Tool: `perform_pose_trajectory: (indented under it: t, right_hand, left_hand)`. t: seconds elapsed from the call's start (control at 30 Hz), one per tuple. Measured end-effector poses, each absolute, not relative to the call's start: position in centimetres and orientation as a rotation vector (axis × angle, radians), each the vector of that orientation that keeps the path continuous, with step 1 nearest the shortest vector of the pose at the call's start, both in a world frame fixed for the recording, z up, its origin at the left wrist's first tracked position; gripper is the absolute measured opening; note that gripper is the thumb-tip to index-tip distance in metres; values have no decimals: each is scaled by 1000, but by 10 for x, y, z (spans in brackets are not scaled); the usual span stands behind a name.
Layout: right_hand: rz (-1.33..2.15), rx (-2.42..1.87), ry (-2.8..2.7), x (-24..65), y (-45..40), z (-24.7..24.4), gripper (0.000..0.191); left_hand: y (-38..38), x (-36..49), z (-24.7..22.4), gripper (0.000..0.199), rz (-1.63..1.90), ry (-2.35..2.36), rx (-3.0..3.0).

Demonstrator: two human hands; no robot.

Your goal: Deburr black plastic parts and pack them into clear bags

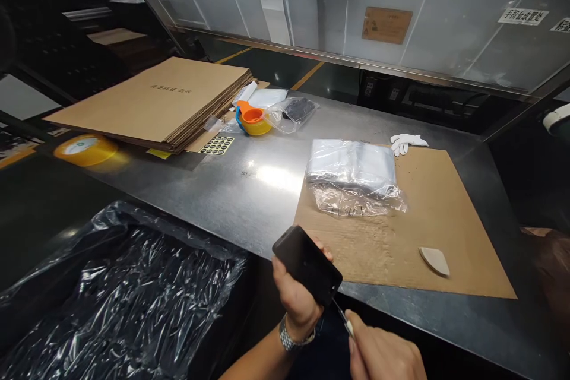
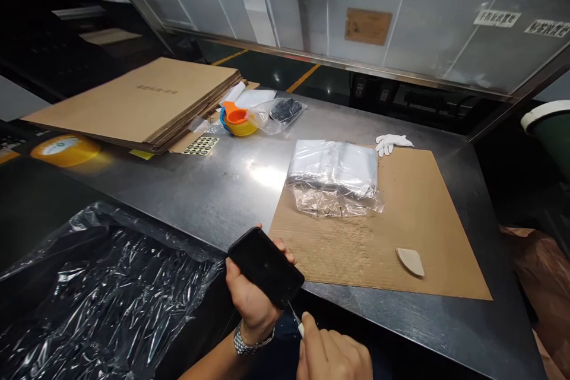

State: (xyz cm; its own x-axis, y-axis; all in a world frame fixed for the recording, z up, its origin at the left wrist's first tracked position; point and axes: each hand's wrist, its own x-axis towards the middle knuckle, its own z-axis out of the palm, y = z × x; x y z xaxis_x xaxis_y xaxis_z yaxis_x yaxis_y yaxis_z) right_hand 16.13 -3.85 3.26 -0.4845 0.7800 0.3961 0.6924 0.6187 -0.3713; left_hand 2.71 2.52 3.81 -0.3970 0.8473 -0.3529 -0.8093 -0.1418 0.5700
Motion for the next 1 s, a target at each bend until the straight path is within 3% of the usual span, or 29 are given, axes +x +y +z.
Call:
perform_pose_trajectory:
  t: [0.1,0.2,0.73,1.0]
  right_hand:
    - [-224,-1092,-2358,156,-36,35,23]
    - [-360,-1080,-2401,152,-35,36,25]
    - [-467,-1037,-2450,152,-37,30,23]
    - [-635,-1085,-2516,163,-32,38,29]
  left_hand:
    - [25,28,42,46,1847,855,76]
    - [25,27,43,47,1882,877,85]
    - [24,26,42,47,1882,893,80]
    - [24,26,32,55,1623,1118,-10]
